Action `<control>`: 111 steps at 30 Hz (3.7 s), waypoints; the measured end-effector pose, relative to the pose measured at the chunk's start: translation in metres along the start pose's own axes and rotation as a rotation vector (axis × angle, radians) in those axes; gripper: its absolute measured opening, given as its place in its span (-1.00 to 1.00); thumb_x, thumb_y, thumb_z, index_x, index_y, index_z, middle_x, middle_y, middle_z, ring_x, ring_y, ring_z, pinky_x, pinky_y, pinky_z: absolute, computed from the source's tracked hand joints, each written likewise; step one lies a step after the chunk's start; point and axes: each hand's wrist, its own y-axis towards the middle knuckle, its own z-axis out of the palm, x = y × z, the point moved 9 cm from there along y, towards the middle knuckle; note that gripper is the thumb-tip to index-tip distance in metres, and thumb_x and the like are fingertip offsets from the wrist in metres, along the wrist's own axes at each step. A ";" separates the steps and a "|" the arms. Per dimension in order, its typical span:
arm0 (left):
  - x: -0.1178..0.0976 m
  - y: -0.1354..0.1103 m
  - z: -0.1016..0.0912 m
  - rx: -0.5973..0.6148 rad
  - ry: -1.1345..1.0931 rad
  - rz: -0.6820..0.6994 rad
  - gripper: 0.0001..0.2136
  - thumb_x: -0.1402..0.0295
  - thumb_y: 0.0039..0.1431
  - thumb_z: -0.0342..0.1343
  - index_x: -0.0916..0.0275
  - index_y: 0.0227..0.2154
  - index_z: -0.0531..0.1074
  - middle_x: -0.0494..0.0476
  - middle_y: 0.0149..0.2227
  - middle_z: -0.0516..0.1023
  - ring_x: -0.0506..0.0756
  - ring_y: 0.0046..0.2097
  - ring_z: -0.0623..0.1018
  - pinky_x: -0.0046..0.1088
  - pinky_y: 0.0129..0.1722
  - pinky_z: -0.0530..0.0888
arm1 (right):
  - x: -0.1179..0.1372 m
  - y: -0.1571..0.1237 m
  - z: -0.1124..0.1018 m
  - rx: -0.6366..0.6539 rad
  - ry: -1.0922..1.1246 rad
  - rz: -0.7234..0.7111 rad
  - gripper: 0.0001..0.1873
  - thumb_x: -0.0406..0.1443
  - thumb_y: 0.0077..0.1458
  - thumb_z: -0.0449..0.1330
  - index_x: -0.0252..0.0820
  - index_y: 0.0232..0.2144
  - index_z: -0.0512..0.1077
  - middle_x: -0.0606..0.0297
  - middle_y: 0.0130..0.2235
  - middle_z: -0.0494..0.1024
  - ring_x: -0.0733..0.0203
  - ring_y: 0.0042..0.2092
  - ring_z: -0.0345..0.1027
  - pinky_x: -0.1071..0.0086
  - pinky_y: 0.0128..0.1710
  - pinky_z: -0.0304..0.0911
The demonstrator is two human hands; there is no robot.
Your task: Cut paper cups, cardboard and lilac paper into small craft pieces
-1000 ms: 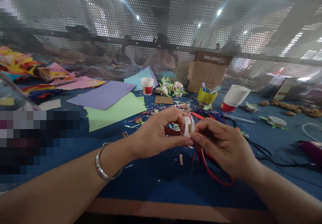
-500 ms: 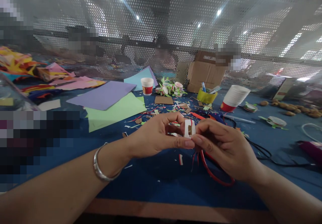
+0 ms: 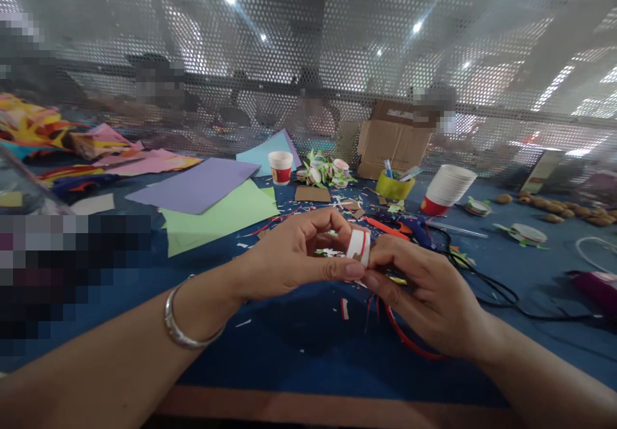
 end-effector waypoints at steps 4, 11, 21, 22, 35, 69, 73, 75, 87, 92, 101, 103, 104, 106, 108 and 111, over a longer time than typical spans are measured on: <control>-0.009 -0.001 -0.005 -0.051 0.124 0.101 -0.68 0.35 0.09 0.37 0.20 -0.22 0.31 0.12 -0.04 0.47 0.12 0.05 0.49 -0.36 -0.11 0.54 | -0.007 0.001 -0.003 -0.038 -0.017 0.051 -0.87 -0.35 0.34 0.12 -0.18 -0.30 0.42 0.39 -0.38 0.41 0.37 -0.37 0.26 0.46 -0.34 0.18; -0.007 -0.002 -0.004 -0.082 0.110 0.095 -0.61 0.41 0.06 0.38 0.16 -0.14 0.30 0.12 -0.04 0.46 0.12 0.03 0.51 -0.39 -0.12 0.58 | -0.005 -0.002 -0.004 -0.040 -0.007 0.093 -0.85 -0.34 0.34 0.11 -0.17 -0.32 0.42 0.37 -0.39 0.41 0.35 -0.39 0.25 0.44 -0.37 0.20; 0.005 0.000 0.004 -0.051 -0.013 -0.015 -0.56 0.32 0.03 0.42 0.19 -0.04 0.41 0.10 -0.10 0.53 0.08 -0.03 0.53 -0.38 -0.09 0.52 | -0.001 -0.001 -0.006 -0.017 0.020 0.070 -0.88 -0.35 0.32 0.13 -0.18 -0.32 0.40 0.37 -0.38 0.42 0.35 -0.38 0.25 0.46 -0.36 0.21; 0.005 0.001 0.004 -0.050 -0.016 -0.022 -0.56 0.32 0.03 0.42 0.19 -0.04 0.41 0.11 -0.11 0.53 0.08 -0.03 0.53 -0.37 -0.09 0.51 | 0.000 -0.001 -0.006 -0.014 0.013 0.062 -0.87 -0.35 0.31 0.13 -0.18 -0.33 0.40 0.37 -0.38 0.42 0.35 -0.38 0.25 0.46 -0.36 0.20; 0.011 0.000 0.006 -0.021 -0.088 -0.066 -0.57 0.33 0.03 0.42 0.19 -0.05 0.42 0.10 -0.12 0.56 0.10 -0.05 0.56 -0.35 -0.08 0.48 | -0.001 0.000 -0.006 0.012 0.022 0.070 -0.83 -0.33 0.32 0.12 -0.17 -0.36 0.37 0.37 -0.41 0.38 0.34 -0.40 0.22 0.45 -0.40 0.18; 0.045 0.001 0.005 -0.116 -0.459 -0.451 -0.49 -0.09 0.21 0.13 0.36 -0.34 0.58 0.22 -0.37 0.62 0.02 -0.37 0.61 -0.57 -0.39 0.50 | -0.009 -0.002 -0.017 -0.164 -0.214 0.035 -0.91 -0.37 0.25 0.25 -0.09 -0.20 0.45 0.35 -0.28 0.53 0.29 -0.27 0.39 0.39 -0.24 0.28; 0.046 0.001 0.000 -0.191 -0.382 -0.381 -0.54 -0.07 0.20 0.17 0.33 -0.31 0.54 0.17 -0.36 0.61 0.04 -0.37 0.61 -0.51 -0.37 0.51 | -0.013 0.000 -0.016 -0.163 -0.194 0.070 -0.95 -0.35 0.24 0.27 -0.11 -0.24 0.47 0.36 -0.30 0.55 0.32 -0.28 0.41 0.44 -0.27 0.29; 0.040 0.002 -0.006 -0.262 -0.317 -0.276 -0.62 0.00 0.22 0.19 0.28 -0.24 0.51 0.10 -0.33 0.59 0.02 -0.34 0.59 -0.48 -0.30 0.54 | -0.015 0.000 -0.014 -0.159 -0.175 0.087 -0.94 -0.34 0.23 0.28 -0.11 -0.23 0.48 0.37 -0.30 0.56 0.33 -0.29 0.42 0.46 -0.27 0.30; 0.006 -0.001 -0.006 -0.069 0.263 0.036 -0.32 0.31 0.05 0.40 0.09 0.21 0.25 0.16 0.16 0.45 0.12 0.09 0.54 -0.29 0.10 0.51 | -0.026 -0.005 -0.017 -0.206 0.000 0.198 -0.88 -0.31 0.20 0.31 -0.05 -0.20 0.47 0.47 -0.32 0.55 0.42 -0.33 0.44 0.60 -0.33 0.35; 0.005 0.002 -0.007 -0.111 0.239 0.029 -0.49 0.32 0.11 0.35 0.19 0.11 0.37 0.17 0.02 0.57 0.12 0.00 0.59 -0.24 0.05 0.52 | -0.024 -0.006 -0.019 -0.227 0.003 0.197 -0.71 -0.31 0.20 0.32 -0.02 -0.03 0.44 0.43 -0.26 0.60 0.40 -0.28 0.51 0.61 -0.31 0.40; 0.004 0.004 -0.012 -0.133 0.055 -0.006 -0.48 0.38 0.12 0.35 0.20 0.14 0.36 0.13 -0.10 0.62 0.05 -0.07 0.60 -0.45 -0.11 0.54 | -0.022 -0.004 -0.016 -0.181 0.002 0.141 -0.62 -0.35 0.23 0.28 0.01 0.07 0.40 0.40 -0.19 0.61 0.37 -0.22 0.54 0.55 -0.21 0.44; 0.002 0.004 -0.013 -0.134 0.072 0.043 -0.51 0.36 0.11 0.36 0.20 0.09 0.39 0.10 -0.14 0.62 0.03 -0.10 0.60 -0.48 -0.14 0.54 | -0.022 -0.003 -0.015 -0.183 0.001 0.135 -0.61 -0.37 0.22 0.28 0.00 0.08 0.40 0.41 -0.19 0.61 0.39 -0.24 0.53 0.55 -0.21 0.43; 0.002 0.003 -0.013 -0.133 0.086 0.057 -0.54 0.34 0.12 0.36 0.20 0.07 0.41 0.09 -0.15 0.62 0.03 -0.11 0.60 -0.48 -0.13 0.54 | -0.021 -0.003 -0.015 -0.187 0.001 0.129 -0.61 -0.37 0.22 0.29 0.00 0.07 0.40 0.41 -0.20 0.60 0.39 -0.25 0.53 0.55 -0.21 0.43; 0.004 0.002 -0.014 -0.140 0.116 0.054 -0.54 0.30 0.12 0.36 0.17 0.09 0.44 0.10 -0.11 0.62 0.04 -0.11 0.61 -0.45 -0.11 0.54 | -0.021 -0.003 -0.016 -0.195 -0.012 0.121 -0.62 -0.36 0.21 0.30 -0.02 0.05 0.41 0.41 -0.19 0.60 0.40 -0.26 0.52 0.55 -0.21 0.42; 0.007 0.002 -0.014 -0.142 0.131 0.031 -0.50 0.26 0.13 0.35 0.12 0.13 0.43 0.11 -0.06 0.62 0.07 -0.07 0.61 -0.40 -0.06 0.55 | -0.021 -0.005 -0.017 -0.202 -0.034 0.124 -0.65 -0.35 0.21 0.30 -0.02 0.03 0.42 0.41 -0.19 0.60 0.39 -0.26 0.53 0.54 -0.21 0.42; 0.007 0.002 -0.011 -0.118 0.120 0.025 -0.49 0.26 0.14 0.34 0.12 0.16 0.41 0.14 -0.01 0.62 0.10 -0.03 0.61 -0.35 -0.03 0.56 | -0.020 -0.006 -0.018 -0.207 -0.058 0.125 -0.69 -0.32 0.21 0.30 -0.02 0.01 0.45 0.41 -0.21 0.61 0.36 -0.26 0.54 0.51 -0.23 0.42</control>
